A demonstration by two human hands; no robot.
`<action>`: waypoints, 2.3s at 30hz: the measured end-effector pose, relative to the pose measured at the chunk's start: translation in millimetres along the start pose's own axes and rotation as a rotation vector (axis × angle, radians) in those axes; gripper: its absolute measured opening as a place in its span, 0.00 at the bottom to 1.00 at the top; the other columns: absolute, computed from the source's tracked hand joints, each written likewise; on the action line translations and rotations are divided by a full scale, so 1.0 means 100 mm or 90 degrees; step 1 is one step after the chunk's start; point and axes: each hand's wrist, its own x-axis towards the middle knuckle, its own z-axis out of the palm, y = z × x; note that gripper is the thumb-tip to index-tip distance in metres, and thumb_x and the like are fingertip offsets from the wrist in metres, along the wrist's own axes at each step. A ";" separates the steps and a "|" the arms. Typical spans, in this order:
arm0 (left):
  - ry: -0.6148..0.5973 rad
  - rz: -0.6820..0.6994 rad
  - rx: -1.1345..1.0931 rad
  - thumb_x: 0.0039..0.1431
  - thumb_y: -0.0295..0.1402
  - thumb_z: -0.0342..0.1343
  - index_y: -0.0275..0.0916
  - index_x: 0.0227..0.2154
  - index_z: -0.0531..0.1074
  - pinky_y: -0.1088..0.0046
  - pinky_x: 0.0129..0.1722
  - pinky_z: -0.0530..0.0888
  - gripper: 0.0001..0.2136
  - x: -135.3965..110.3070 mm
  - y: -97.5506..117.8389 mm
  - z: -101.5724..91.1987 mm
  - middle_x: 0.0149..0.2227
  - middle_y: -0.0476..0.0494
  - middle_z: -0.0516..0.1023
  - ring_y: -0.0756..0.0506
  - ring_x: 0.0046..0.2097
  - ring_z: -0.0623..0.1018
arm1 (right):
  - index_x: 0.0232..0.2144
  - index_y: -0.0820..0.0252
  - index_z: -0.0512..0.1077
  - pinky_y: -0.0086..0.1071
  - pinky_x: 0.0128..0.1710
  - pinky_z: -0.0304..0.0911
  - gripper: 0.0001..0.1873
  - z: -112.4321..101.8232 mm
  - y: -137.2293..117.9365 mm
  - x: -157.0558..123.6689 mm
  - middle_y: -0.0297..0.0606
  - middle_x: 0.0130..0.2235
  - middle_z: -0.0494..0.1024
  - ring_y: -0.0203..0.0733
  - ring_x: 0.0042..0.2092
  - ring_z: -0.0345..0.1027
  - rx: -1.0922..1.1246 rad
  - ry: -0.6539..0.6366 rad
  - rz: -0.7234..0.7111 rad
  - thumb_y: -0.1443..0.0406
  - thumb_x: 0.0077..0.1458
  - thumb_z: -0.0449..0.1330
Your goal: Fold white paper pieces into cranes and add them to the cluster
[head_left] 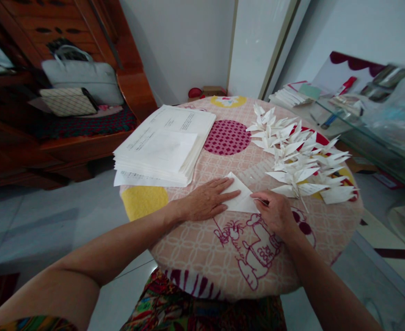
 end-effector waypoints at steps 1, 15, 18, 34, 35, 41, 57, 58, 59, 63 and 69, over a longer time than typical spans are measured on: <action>0.001 0.004 -0.003 0.72 0.38 0.44 0.43 0.70 0.51 0.53 0.71 0.51 0.26 0.00 -0.01 -0.01 0.74 0.38 0.42 0.37 0.73 0.47 | 0.37 0.59 0.83 0.37 0.42 0.69 0.15 0.00 0.00 0.00 0.43 0.37 0.84 0.46 0.37 0.77 0.002 -0.001 0.009 0.68 0.52 0.57; 0.017 0.025 0.001 0.72 0.41 0.43 0.48 0.69 0.55 0.52 0.70 0.51 0.24 0.04 -0.05 0.01 0.74 0.42 0.42 0.35 0.73 0.48 | 0.31 0.59 0.81 0.37 0.39 0.64 0.12 -0.28 -0.19 -0.19 0.46 0.35 0.81 0.48 0.39 0.72 -0.188 0.055 0.034 0.72 0.51 0.57; 0.024 0.028 0.009 0.72 0.40 0.44 0.48 0.68 0.56 0.53 0.70 0.51 0.24 0.04 -0.05 0.01 0.74 0.42 0.43 0.35 0.73 0.48 | 0.29 0.59 0.79 0.35 0.38 0.62 0.11 -0.16 -0.41 -0.14 0.45 0.33 0.80 0.46 0.38 0.71 -0.173 0.032 -0.040 0.71 0.54 0.56; 0.044 0.045 0.021 0.72 0.40 0.44 0.48 0.69 0.55 0.53 0.70 0.52 0.24 0.05 -0.08 0.03 0.74 0.41 0.43 0.36 0.73 0.49 | 0.16 0.58 0.73 0.28 0.22 0.52 0.08 -0.32 -0.05 -0.15 0.32 0.17 0.72 0.36 0.21 0.64 -0.079 -0.059 0.147 0.73 0.41 0.58; 0.047 0.047 0.019 0.72 0.40 0.44 0.48 0.69 0.56 0.53 0.70 0.52 0.24 0.04 -0.08 0.04 0.74 0.40 0.42 0.35 0.73 0.49 | 0.16 0.58 0.72 0.28 0.22 0.51 0.08 -0.34 -0.09 -0.16 0.33 0.17 0.72 0.36 0.21 0.63 -0.116 -0.041 0.147 0.73 0.42 0.59; 0.037 0.036 0.017 0.71 0.41 0.45 0.48 0.68 0.58 0.50 0.69 0.53 0.24 0.05 -0.08 0.04 0.74 0.39 0.42 0.33 0.73 0.50 | 0.30 0.58 0.76 0.29 0.29 0.57 0.04 -0.10 -0.44 -0.02 0.34 0.25 0.78 0.38 0.28 0.68 -0.023 -0.061 -0.012 0.69 0.51 0.61; 0.010 -0.004 -0.017 0.68 0.42 0.47 0.47 0.69 0.54 0.47 0.70 0.51 0.28 -0.30 -0.22 -0.10 0.74 0.41 0.45 0.34 0.72 0.52 | 0.49 0.63 0.80 0.31 0.27 0.54 0.24 0.06 -0.35 0.04 0.30 0.20 0.71 0.36 0.23 0.60 0.050 -0.124 0.083 0.65 0.48 0.63; 0.012 -0.004 -0.020 0.68 0.42 0.47 0.47 0.69 0.54 0.47 0.69 0.51 0.28 -0.33 -0.24 -0.10 0.74 0.40 0.44 0.34 0.72 0.51 | 0.49 0.63 0.80 0.31 0.28 0.54 0.25 0.07 -0.35 0.04 0.30 0.20 0.71 0.35 0.23 0.60 0.053 -0.125 0.084 0.65 0.48 0.63; 0.015 -0.003 -0.024 0.68 0.43 0.46 0.47 0.69 0.53 0.46 0.69 0.51 0.28 -0.36 -0.25 -0.10 0.74 0.40 0.43 0.33 0.73 0.51 | 0.49 0.63 0.80 0.31 0.28 0.54 0.25 0.07 -0.35 0.04 0.30 0.21 0.71 0.35 0.23 0.60 0.054 -0.126 0.085 0.65 0.48 0.63; 0.016 -0.006 -0.051 0.68 0.42 0.45 0.46 0.70 0.50 0.46 0.70 0.49 0.29 -0.46 -0.26 -0.09 0.74 0.41 0.39 0.33 0.73 0.48 | 0.50 0.63 0.80 0.31 0.28 0.54 0.25 0.07 -0.34 0.05 0.30 0.21 0.71 0.35 0.23 0.59 0.050 -0.130 0.083 0.65 0.47 0.63; 0.026 0.002 -0.121 0.65 0.32 0.47 0.42 0.71 0.48 0.54 0.72 0.44 0.32 -0.60 -0.25 -0.13 0.74 0.43 0.40 0.38 0.74 0.46 | 0.50 0.64 0.79 0.31 0.27 0.54 0.25 0.08 -0.32 0.05 0.30 0.20 0.71 0.35 0.23 0.59 0.065 -0.134 0.078 0.65 0.48 0.63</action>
